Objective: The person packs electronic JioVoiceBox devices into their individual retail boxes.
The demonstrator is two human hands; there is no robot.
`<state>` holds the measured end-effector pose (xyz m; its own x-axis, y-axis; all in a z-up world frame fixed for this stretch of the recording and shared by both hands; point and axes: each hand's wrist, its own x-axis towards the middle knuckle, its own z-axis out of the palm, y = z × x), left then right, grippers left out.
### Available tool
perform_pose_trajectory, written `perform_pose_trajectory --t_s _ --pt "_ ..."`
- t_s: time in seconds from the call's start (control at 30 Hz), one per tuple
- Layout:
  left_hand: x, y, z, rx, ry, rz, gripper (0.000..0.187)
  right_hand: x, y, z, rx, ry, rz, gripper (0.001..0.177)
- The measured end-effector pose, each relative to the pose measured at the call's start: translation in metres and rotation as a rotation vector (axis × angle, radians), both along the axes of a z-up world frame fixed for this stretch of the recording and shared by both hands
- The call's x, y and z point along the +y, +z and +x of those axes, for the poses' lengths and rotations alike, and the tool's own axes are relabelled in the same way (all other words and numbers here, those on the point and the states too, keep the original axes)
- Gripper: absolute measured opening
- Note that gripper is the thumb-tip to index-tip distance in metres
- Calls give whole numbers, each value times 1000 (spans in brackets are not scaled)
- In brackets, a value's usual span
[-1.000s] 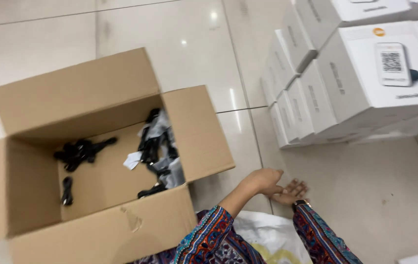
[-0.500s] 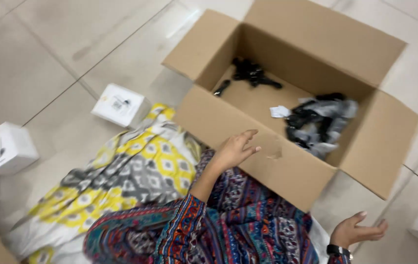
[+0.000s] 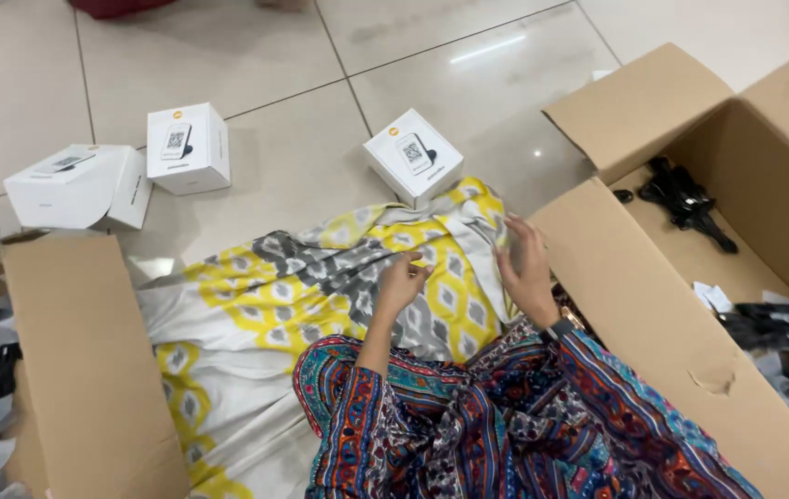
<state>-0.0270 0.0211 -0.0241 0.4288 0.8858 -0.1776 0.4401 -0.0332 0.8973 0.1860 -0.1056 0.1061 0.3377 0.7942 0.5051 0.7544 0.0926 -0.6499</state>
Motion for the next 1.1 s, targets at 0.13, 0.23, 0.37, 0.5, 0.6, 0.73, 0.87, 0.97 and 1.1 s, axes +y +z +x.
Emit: perform_pose_trajectory --t_s 0.13,0.23,0.37,0.5,0.6,0.73,0.87,0.97,1.1 --pt "35 -18 10 59 12 105 51 102 -72 14 42 30 -117 54" --pt "70 -22 29 -187 81 39 59 169 -149 54 69 -29 -195 63" --pt "96 -38 48 -256 153 143 69 233 -177 98 353 -159 -439 76" --pt "114 -69 63 -287 193 136 85 271 -173 112 883 -42 -569 82" --pt "114 -80 68 -302 151 143 91 273 -145 82 960 56 -632 75" --pt "112 -42 57 -351 182 29 95 268 -112 50 908 187 -409 61" --pt "96 12 41 -522 276 -81 94 242 -75 26 926 282 -234 54" --pt "78 45 24 -679 262 -15 89 206 -45 9 1136 152 -291 53" --pt "31 43 7 -721 171 0 83 139 -54 1 1324 6 -431 61"
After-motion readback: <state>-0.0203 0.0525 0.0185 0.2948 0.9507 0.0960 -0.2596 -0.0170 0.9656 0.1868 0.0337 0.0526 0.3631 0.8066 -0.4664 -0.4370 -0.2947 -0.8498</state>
